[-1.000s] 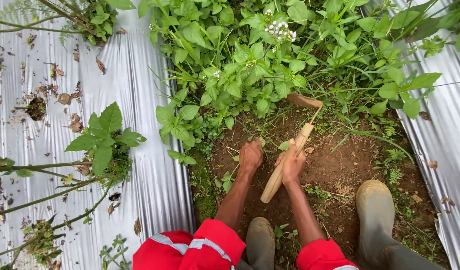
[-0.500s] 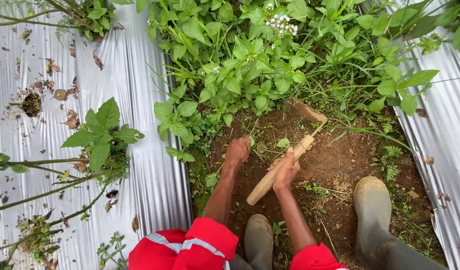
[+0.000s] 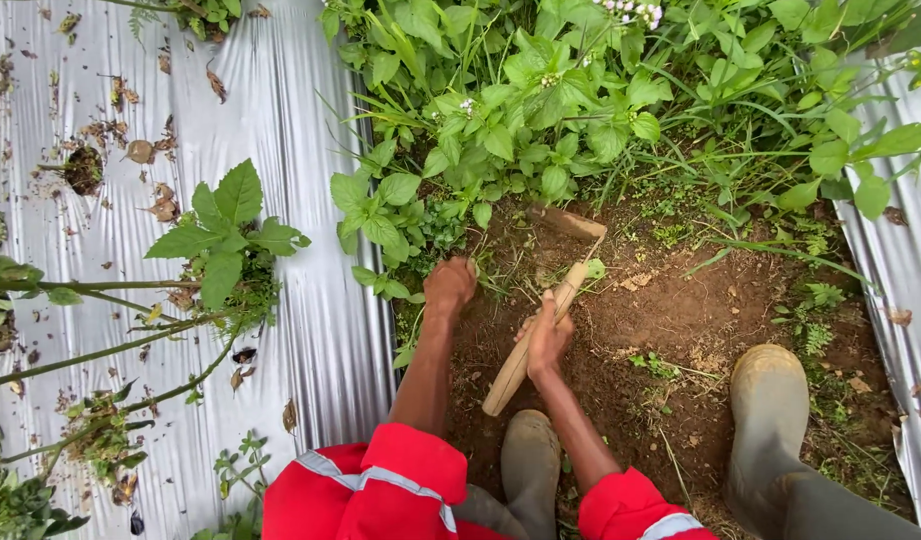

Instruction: Weeding and loosening soil around plants in a garden bed using a hand hoe and hands

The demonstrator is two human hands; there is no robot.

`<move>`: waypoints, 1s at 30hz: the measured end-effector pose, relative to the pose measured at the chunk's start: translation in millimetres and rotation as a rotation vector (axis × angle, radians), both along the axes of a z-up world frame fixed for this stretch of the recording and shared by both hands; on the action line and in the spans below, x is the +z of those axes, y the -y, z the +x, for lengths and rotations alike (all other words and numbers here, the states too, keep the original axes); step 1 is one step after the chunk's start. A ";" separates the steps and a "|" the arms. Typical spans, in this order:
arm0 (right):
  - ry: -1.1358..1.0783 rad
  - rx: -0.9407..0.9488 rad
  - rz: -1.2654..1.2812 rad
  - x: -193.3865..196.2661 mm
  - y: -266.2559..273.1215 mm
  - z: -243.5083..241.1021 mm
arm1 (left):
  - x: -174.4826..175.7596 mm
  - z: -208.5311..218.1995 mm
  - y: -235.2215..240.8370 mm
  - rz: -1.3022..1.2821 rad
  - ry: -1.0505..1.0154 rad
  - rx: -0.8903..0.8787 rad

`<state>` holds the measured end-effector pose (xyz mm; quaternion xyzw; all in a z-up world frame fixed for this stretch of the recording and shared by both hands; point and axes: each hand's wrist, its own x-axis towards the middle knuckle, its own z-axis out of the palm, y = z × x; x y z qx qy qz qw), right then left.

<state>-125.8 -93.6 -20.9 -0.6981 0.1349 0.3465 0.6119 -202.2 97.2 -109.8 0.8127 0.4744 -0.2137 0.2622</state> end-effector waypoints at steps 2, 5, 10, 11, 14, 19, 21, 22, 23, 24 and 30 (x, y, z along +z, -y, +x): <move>0.034 -0.050 0.031 -3.1 -9.3 29.2 | 16.9 -5.8 8.4 -0.053 -0.082 -0.008; 0.025 -0.029 0.051 -5.6 -19.4 23.6 | -24.7 -11.7 9.8 -0.130 -0.217 -0.040; -0.146 0.085 -0.001 -15.3 10.3 -48.9 | 27.4 39.6 5.5 -0.018 -0.310 -0.162; -0.137 0.120 -0.015 -26.3 13.8 -54.9 | 25.8 53.3 -0.6 0.056 -0.292 -0.172; -0.054 0.104 0.004 -33.2 2.1 -26.1 | 47.5 90.9 -11.7 0.278 -0.109 -0.260; 0.094 -0.021 0.056 -23.6 -22.1 -4.8 | 95.1 88.6 -6.3 0.758 0.573 -0.563; -0.054 0.252 -0.021 -9.1 -26.6 -48.0 | 125.2 91.1 -16.7 0.343 0.221 -0.595; -0.051 0.257 -0.018 -23.6 -15.2 -64.7 | 116.9 83.4 -15.0 0.347 0.221 -0.590; -0.090 0.243 -0.028 -38.2 -7.2 -81.0 | 109.3 75.4 -16.8 0.657 0.236 -0.652; -0.130 0.230 -0.037 -53.3 0.9 -97.4 | 101.5 67.1 -18.4 0.969 0.245 -0.706; -0.005 0.241 -0.009 8.1 -25.7 -69.5 | 118.7 69.6 -49.2 0.661 0.208 -0.537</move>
